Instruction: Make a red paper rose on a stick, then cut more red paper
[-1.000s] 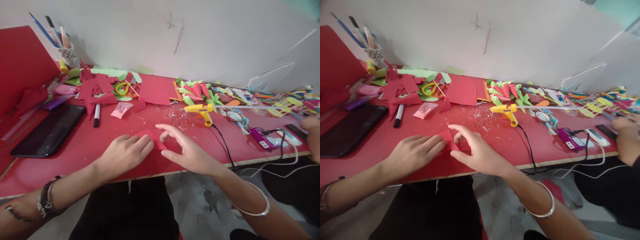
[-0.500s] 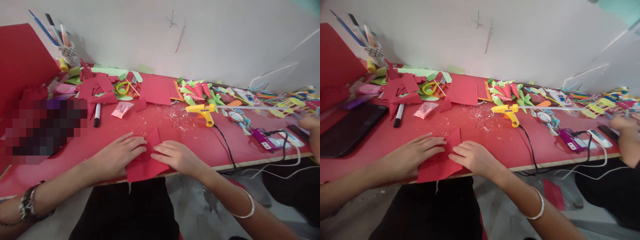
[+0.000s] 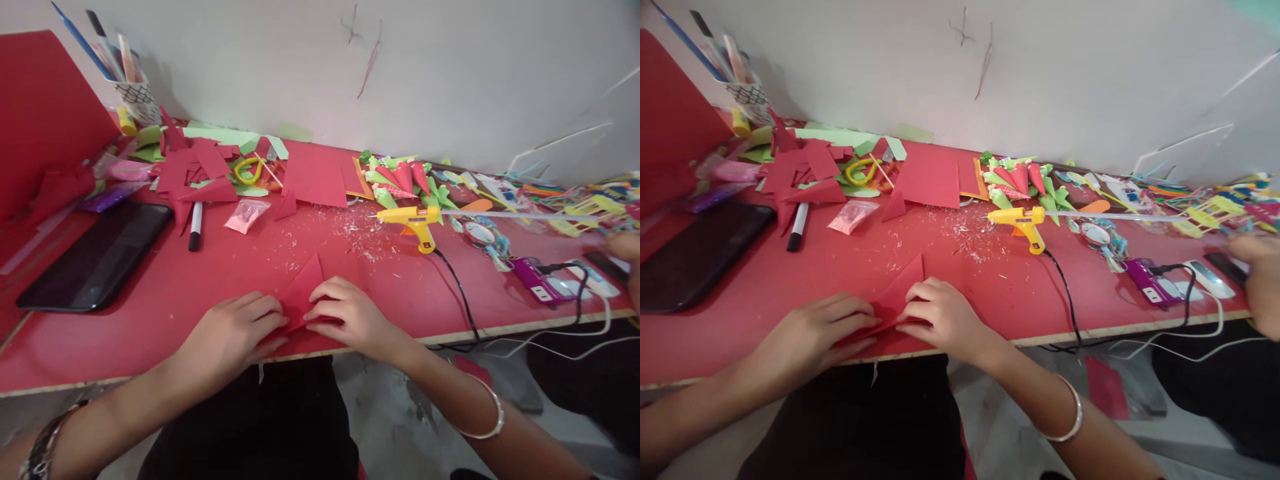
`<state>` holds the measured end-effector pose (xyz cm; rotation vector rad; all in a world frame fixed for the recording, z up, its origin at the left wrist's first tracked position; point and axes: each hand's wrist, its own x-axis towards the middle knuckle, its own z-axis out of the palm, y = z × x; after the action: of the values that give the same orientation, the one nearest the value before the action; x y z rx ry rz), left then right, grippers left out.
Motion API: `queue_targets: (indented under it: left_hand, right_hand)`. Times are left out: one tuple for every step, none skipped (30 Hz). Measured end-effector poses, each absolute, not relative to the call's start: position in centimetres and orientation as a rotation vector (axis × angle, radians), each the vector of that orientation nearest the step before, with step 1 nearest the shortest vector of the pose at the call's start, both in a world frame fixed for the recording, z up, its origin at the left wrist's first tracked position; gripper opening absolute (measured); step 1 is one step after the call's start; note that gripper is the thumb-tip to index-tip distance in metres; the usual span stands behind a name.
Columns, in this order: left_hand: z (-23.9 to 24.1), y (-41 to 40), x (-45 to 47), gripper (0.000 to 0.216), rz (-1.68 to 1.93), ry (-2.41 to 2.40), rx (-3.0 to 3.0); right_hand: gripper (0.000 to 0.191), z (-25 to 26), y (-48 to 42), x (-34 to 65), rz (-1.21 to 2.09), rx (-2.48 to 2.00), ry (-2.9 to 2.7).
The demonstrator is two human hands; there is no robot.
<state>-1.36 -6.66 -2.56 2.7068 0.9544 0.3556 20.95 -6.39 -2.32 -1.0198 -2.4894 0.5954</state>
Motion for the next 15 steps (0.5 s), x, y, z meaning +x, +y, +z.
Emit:
queue_targets:
  left_hand:
    - [-2.8,-6.6,-1.4,0.020,0.377,0.990,2.662]
    - [-3.0,-6.5,-1.4,0.023,0.390,1.027,2.616]
    - [-3.1,-6.4,-1.4,0.025,0.398,1.064,2.574]
    - [-3.2,-6.3,-1.5,0.026,0.404,1.099,2.543]
    - [-3.3,-6.3,-1.6,0.026,0.411,1.134,2.524]
    - [-3.3,-6.2,-1.6,0.026,0.419,1.165,2.518]
    - [-3.2,-6.1,-1.7,0.025,0.422,1.195,2.521]
    - [-3.2,-6.0,-1.7,0.025,0.420,1.223,2.531]
    - [-3.1,-6.0,-1.7,0.025,0.411,1.251,2.545]
    - [-3.0,-5.9,-1.7,0.025,0.394,1.279,2.560]
    - [-2.9,-5.9,-1.7,0.025,0.370,1.308,2.574]
    - [-2.8,-5.8,-1.6,0.026,0.343,1.340,2.586]
    - [-2.7,-5.8,-1.6,0.026,0.317,1.369,2.597]
    - [-2.7,-5.7,-1.5,0.026,0.298,1.391,2.608]
    - [-2.6,-5.6,-1.5,0.026,0.283,1.404,2.619]
  right_hand:
    - [0.021,-2.3,-6.3,20.8,0.604,-1.031,-2.473]
    - [0.022,-2.3,-6.2,20.7,0.608,-1.046,-2.461]
    - [0.022,-2.3,-6.2,20.6,0.610,-1.062,-2.451]
    - [0.022,-2.3,-6.1,20.5,0.611,-1.080,-2.441]
    - [0.022,-2.3,-6.0,20.4,0.612,-1.100,-2.431]
    - [0.022,-2.4,-6.0,20.3,0.611,-1.121,-2.419]
    - [0.022,-2.4,-5.9,20.3,0.608,-1.144,-2.407]
    - [0.022,-2.5,-5.9,20.2,0.604,-1.165,-2.394]
    - [0.022,-2.6,-5.9,20.2,0.597,-1.185,-2.383]
    - [0.023,-2.6,-5.8,20.1,0.589,-1.201,-2.377]
    - [0.023,-2.7,-5.8,20.1,0.580,-1.214,-2.376]
    - [0.024,-2.7,-5.8,20.1,0.571,-1.223,-2.379]
    - [0.024,-2.8,-5.9,20.1,0.561,-1.230,-2.384]
    - [0.024,-2.8,-5.9,20.0,0.551,-1.236,-2.390]
    - [0.023,-2.8,-5.9,20.0,0.544,-1.240,-2.395]
